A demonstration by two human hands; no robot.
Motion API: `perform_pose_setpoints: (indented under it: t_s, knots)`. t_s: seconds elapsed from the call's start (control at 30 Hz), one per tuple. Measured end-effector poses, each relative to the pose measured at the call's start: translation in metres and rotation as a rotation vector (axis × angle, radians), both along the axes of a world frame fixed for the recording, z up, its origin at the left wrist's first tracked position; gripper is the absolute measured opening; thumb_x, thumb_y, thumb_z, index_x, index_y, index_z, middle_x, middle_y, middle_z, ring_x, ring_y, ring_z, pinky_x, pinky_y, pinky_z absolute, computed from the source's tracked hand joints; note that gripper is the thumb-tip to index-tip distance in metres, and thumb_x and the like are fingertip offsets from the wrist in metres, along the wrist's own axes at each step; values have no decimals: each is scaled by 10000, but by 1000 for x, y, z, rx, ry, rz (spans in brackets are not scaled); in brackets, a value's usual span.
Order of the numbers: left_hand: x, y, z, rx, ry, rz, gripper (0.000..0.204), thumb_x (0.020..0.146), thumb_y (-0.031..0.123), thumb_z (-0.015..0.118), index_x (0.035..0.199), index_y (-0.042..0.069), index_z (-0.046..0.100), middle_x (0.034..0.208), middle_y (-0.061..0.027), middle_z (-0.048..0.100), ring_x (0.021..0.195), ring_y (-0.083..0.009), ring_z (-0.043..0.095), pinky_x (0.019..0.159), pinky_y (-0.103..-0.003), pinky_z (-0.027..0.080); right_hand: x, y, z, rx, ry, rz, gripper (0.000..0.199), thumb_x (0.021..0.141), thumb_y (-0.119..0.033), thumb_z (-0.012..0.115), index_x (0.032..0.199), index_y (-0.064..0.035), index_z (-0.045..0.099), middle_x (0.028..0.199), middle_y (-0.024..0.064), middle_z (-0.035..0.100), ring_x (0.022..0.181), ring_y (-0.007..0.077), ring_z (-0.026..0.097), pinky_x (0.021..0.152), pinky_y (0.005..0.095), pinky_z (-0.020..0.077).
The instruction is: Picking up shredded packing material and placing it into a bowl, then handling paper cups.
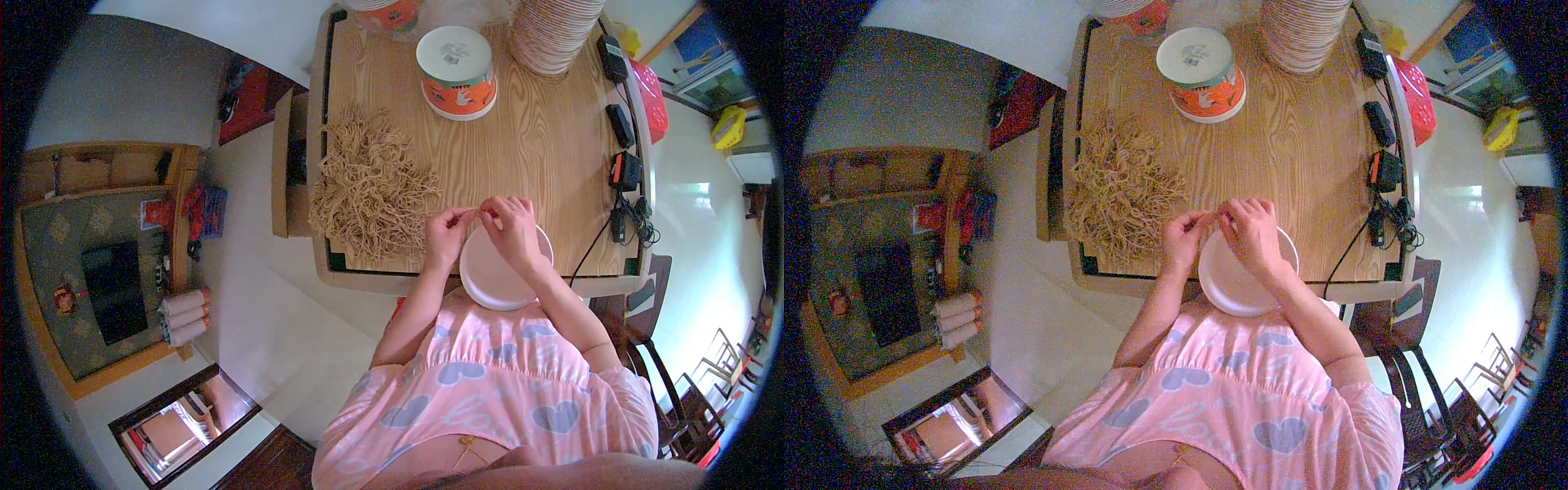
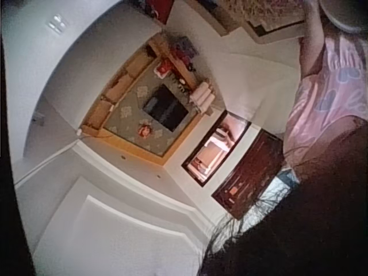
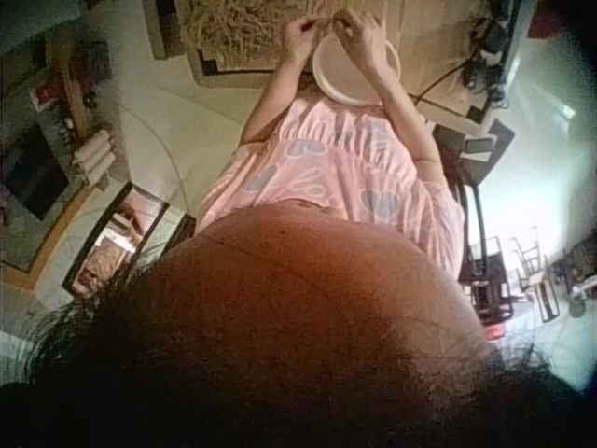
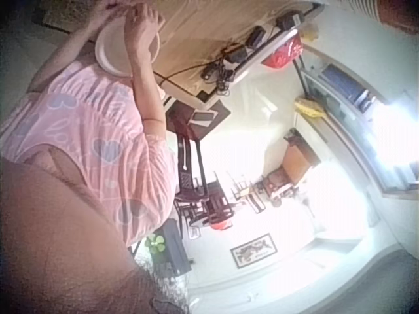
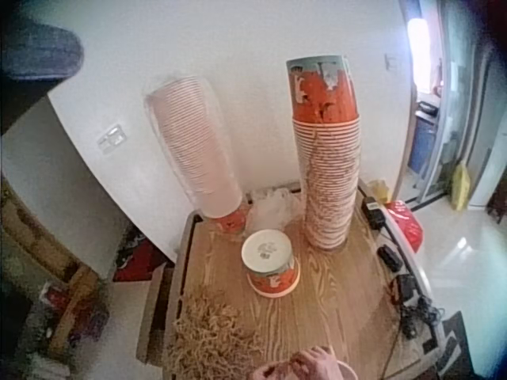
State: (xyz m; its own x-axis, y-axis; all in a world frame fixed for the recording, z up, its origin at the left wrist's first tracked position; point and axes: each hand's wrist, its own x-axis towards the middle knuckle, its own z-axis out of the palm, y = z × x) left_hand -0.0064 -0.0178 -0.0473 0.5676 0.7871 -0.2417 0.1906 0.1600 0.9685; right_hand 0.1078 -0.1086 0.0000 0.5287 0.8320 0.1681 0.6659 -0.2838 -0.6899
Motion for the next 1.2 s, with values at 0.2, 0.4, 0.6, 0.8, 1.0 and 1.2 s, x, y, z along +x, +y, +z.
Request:
perform_pose_setpoints:
  t_s: [0.2,0.4,0.6,0.8,1.0,1.2]
  knots:
    - [-5,-2,-4,-39,43,-88,106,828,105,621,889,22,648,787,-4,637,695,-78,559,637,-212,451,-1,-1,1,2,30,4,71,789,-147,582,816,-84,566,753,76,582,762,272,553,771,407,376]
    - [-3,2,10,-409,-27,42,81,802,188,659,790,124,610,649,73,541,549,-19,455,482,-167,333,0,-5,1,73,0,73,76,769,-157,611,787,-87,587,819,68,581,808,275,556,772,403,375]
    - [-3,1,10,-435,-56,52,92,793,195,666,780,132,600,627,73,531,514,-27,446,461,-176,330,-2,-4,7,31,49,58,84,754,-153,622,796,-90,588,826,73,579,832,274,555,771,401,377]
    - [-3,3,14,-465,-28,73,88,810,157,652,806,72,633,605,70,516,489,-5,409,424,-159,299,1,-6,4,29,30,64,64,758,-127,602,811,-93,588,829,66,583,850,266,554,764,400,382]
    - [-2,4,21,-497,-36,19,101,807,191,648,779,107,600,584,63,518,477,-24,437,424,-165,321,1,-4,11,14,61,112,60,760,-125,604,812,-98,610,831,65,582,846,267,551,774,404,383]
    - [-2,5,15,-485,-47,-5,100,807,194,649,781,103,618,600,56,540,493,-27,455,434,-172,331,1,-5,7,69,66,63,67,757,-124,616,815,-92,605,823,60,590,829,265,549,782,397,384]
